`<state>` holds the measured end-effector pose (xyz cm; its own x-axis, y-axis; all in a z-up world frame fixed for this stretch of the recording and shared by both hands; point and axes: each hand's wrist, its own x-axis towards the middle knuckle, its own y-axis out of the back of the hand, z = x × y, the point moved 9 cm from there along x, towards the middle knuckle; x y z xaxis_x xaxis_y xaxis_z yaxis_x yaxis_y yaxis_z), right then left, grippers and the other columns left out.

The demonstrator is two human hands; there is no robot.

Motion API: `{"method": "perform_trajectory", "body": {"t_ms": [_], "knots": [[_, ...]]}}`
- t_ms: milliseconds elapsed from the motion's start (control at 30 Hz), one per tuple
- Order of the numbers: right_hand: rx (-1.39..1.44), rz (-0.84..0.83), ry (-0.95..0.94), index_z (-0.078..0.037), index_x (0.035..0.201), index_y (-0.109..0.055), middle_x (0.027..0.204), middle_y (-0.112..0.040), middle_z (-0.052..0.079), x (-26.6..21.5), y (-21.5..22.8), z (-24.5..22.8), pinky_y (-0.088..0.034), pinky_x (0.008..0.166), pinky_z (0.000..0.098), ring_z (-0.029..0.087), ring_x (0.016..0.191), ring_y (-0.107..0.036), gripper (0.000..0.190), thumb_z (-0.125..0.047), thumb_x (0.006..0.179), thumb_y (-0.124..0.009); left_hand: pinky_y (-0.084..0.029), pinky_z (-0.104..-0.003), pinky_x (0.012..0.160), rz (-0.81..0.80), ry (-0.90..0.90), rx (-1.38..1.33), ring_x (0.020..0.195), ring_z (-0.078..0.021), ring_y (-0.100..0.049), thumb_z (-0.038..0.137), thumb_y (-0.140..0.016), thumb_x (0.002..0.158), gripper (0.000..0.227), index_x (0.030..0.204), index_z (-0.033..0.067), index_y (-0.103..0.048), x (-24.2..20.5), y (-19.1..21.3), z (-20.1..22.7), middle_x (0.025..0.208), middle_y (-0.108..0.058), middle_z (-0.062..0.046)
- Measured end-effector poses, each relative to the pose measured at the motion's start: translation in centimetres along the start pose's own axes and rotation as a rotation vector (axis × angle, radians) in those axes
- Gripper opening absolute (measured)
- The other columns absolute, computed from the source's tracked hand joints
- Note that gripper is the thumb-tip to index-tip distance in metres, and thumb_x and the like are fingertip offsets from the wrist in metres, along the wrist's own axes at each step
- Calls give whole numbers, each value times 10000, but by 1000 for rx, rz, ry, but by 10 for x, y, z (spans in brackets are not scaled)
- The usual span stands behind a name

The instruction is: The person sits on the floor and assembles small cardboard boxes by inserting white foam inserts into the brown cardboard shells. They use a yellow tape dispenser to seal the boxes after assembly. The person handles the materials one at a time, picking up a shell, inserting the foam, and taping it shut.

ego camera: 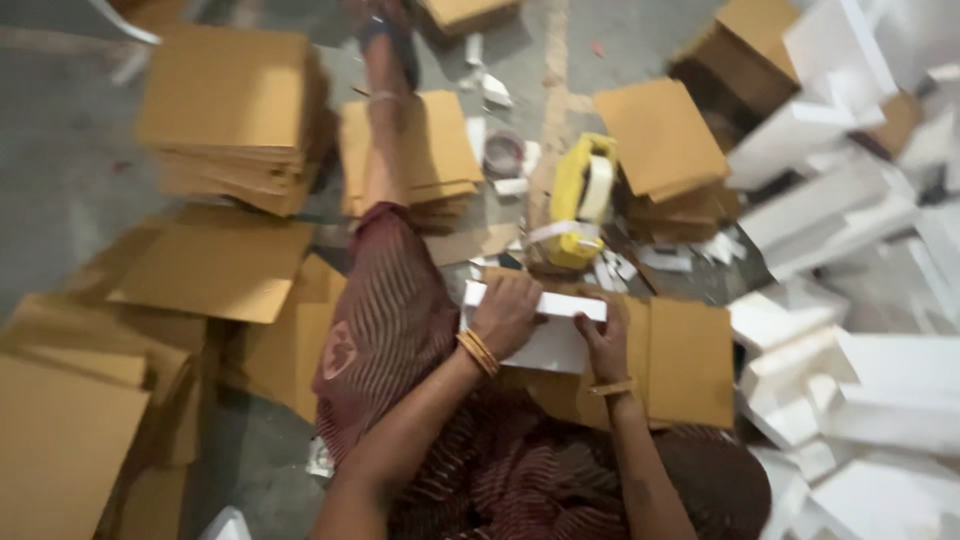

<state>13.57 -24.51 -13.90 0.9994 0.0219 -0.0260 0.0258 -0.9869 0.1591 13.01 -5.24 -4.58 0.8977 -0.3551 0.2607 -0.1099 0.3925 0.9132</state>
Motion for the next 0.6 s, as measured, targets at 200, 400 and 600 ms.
{"method": "perform_trajectory", "body": {"t_ms": [200, 400, 600], "knots": [[342, -92, -135, -48, 1303, -651, 1175, -718, 58, 27, 19, -10, -545, 977, 287, 145, 1092, -690, 577, -524, 1013, -498, -434, -428, 912, 39, -21, -87, 1021, -299, -594, 413, -732, 847, 528, 1189, 38, -586, -3, -1, -5, 1070, -637, -118], [62, 38, -257, -60, 1193, -697, 974, -702, 0, 130, 41, 7, -549, 687, 276, 105, 781, -635, 419, -423, 1001, -618, -441, -422, 895, -5, -33, -63, 984, -287, -600, 441, -706, 890, 535, 1211, 36, -570, -2, -14, 1, 1061, -633, -118], [-13, 22, -367, -53, 1126, -693, 860, -634, 9, 142, 53, 13, -543, 661, 264, 91, 745, -611, 398, -425, 985, -666, -440, -431, 884, -25, -10, -104, 982, -289, -600, 434, -699, 895, 491, 1184, 58, -571, -2, -15, -1, 1055, -629, -111]]}}
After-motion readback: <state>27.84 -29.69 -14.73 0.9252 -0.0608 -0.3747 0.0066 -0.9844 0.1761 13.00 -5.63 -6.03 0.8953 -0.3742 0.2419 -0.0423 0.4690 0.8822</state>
